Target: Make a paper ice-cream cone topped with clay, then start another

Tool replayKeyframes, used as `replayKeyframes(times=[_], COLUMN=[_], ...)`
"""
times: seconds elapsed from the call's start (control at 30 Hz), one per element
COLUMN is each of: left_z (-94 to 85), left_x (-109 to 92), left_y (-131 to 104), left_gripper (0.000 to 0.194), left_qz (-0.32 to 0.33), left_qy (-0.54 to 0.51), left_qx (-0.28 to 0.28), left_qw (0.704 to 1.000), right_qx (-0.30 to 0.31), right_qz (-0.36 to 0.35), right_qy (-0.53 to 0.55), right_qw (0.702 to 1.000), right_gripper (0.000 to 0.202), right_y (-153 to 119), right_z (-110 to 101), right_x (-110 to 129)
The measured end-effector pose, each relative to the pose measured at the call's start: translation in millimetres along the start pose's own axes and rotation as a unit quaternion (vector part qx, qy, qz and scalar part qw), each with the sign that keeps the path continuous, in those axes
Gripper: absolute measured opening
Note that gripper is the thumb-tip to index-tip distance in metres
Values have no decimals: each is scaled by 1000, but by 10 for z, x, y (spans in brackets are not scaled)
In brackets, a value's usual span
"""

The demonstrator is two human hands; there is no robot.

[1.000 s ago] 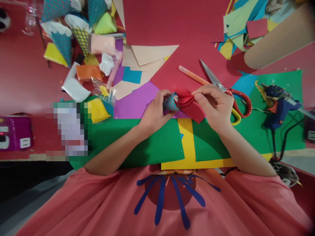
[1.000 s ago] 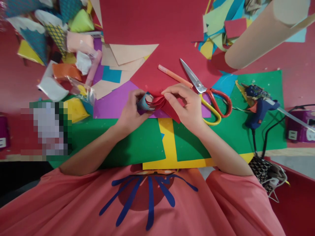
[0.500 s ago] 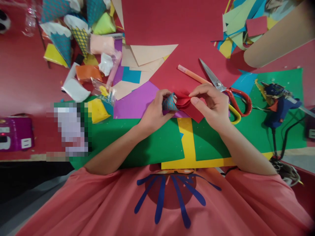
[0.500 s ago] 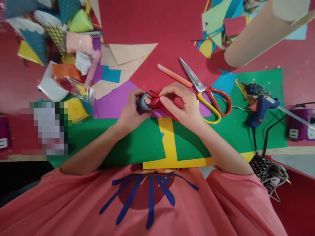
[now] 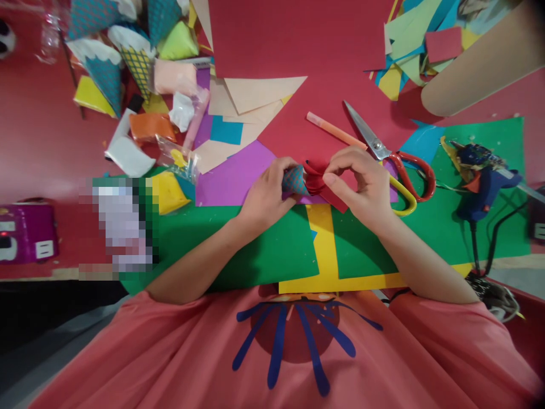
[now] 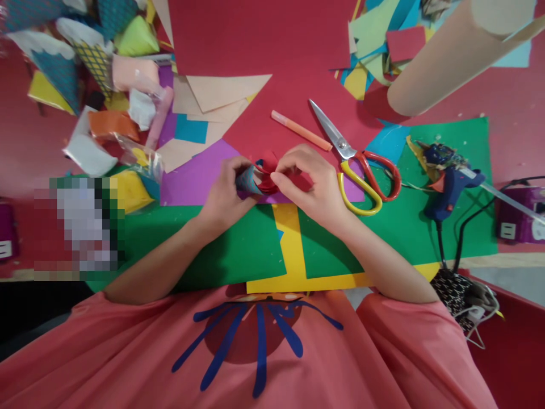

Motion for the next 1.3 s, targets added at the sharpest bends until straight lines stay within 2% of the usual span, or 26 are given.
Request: replayKeyframes(times=[0.23, 0.4, 0.57, 0.7, 0.87, 1.03, 1.17, 1.3], left_z=[-32, 24, 60, 68, 83, 78, 51, 49], left_x=[-80, -102, -122, -137, -163, -177, -173, -129], left_y=[14, 24, 45, 35, 3, 14, 28, 23], left_gripper=[39, 50, 52, 52, 58, 49, 48, 46], left_qz=[41, 27, 14, 14, 37, 62, 60, 28], left_qy=[67, 114, 131, 152, 155, 144, 136, 118], left_qx=[-9, 45, 81, 81, 67, 60, 53, 59], left_qw=[997, 992, 988, 985, 985, 986, 987, 991], right_qx=[-18, -2, 21, 41, 49, 60, 60, 71], right_qz=[10, 21, 25, 46, 30, 31, 18, -9], right_qy=[4, -24, -13, 2, 34, 28, 18, 11], right_qw=[1000, 999, 999, 998, 998, 997, 998, 997], right_gripper=[17, 8, 7, 7, 8, 7, 6, 5], right_y=[-34, -59, -78, -77, -71, -81, -83, -83], right_z=[41, 84, 134, 157, 156, 177, 167, 170], right_x=[-14, -49, -52, -61, -22, -32, -22, 15])
Point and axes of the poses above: each hand's wrist, its own y-axis towards the middle knuckle, its own z-axis out of the palm, x = y × z, the point moved 8 cm from there along y, towards the middle knuckle, and after that the axes turned 10 degrees about z, right-handed, at the moved point
